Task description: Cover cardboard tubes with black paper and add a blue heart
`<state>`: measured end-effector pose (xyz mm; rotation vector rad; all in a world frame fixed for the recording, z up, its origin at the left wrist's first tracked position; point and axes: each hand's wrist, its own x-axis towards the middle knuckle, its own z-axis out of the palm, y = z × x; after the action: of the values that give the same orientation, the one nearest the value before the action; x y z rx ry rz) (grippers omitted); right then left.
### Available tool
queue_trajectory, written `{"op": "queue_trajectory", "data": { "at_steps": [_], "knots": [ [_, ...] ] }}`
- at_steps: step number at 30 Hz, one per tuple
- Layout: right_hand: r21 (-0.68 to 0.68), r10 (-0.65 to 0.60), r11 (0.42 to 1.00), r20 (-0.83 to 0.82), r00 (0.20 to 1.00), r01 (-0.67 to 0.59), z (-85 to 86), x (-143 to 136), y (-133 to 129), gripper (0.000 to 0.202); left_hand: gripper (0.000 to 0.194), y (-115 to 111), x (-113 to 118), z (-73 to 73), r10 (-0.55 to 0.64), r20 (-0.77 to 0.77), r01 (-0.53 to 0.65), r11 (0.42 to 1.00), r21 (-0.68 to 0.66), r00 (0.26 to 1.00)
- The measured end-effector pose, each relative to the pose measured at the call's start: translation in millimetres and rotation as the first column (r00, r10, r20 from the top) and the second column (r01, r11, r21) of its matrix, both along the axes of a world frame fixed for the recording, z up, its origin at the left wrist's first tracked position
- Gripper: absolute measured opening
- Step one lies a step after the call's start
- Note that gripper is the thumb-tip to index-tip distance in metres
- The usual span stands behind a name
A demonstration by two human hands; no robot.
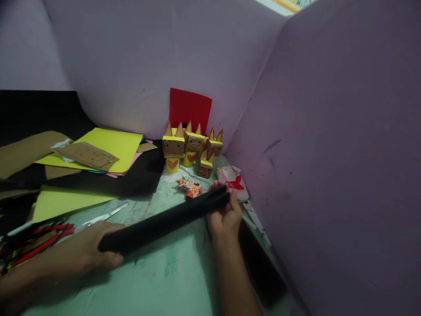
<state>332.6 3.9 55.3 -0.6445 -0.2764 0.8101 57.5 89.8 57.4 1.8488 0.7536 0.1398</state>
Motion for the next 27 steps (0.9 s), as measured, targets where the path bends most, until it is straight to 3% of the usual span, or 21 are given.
{"op": "queue_trajectory", "data": {
  "at_steps": [3, 6, 8, 12, 17, 22, 25, 27],
  "knots": [
    [0.071, 0.11, 0.991, 0.047, 0.993, -0.113, -1.0, -29.0, 1.2, 0.057, 0.029, 1.8, -0.6, -0.1, 0.023, 0.03, -0.023, 0.999, -0.026, 0.999],
    [-0.06, 0.379, 0.925, 0.098, 0.92, -0.375, -10.9, -71.0, 1.4, 0.054, 0.034, -3.6, 7.3, -1.2, -0.005, 0.067, 0.004, 1.0, 0.015, 0.998],
    [-0.164, 0.497, 0.863, 0.107, 0.861, -0.477, -18.5, -90.8, 1.0, 0.052, 0.032, -8.2, 12.7, -2.4, -0.047, 0.076, 0.044, 0.998, 0.044, 0.996],
    [-0.196, 0.355, 0.923, 0.095, 0.93, -0.332, -22.5, -92.0, 1.3, 0.032, 0.026, -12.9, 16.9, -2.4, -0.044, 0.01, 0.043, 0.997, 0.063, 0.999],
    [-0.168, 0.098, 0.98, -0.043, 0.994, -0.104, -12.2, -57.7, 2.1, 0.026, 0.021, -15.3, 14.1, -0.4, -0.003, -0.038, 0.006, 0.997, 0.079, 0.999],
    [-0.105, -0.024, 0.994, -0.075, 0.997, 0.016, -2.0, -29.1, 1.7, 0.014, 0.021, -16.3, 10.1, 0.9, -0.01, -0.007, 0.01, 0.999, 0.053, 1.0],
    [-0.038, 0.023, 0.999, -0.032, 0.999, -0.024, 0.6, -35.1, 0.1, 0.027, 0.027, -13.4, 10.4, -0.2, -0.01, 0.016, 0.011, 1.0, -0.011, 1.0],
    [-0.034, 0.226, 0.974, 0.031, 0.974, -0.225, -2.3, -51.2, -0.5, 0.043, 0.035, -11.1, 11.4, -2.9, 0.004, 0.053, 0.004, 0.991, -0.133, 0.999]
  ]
}}
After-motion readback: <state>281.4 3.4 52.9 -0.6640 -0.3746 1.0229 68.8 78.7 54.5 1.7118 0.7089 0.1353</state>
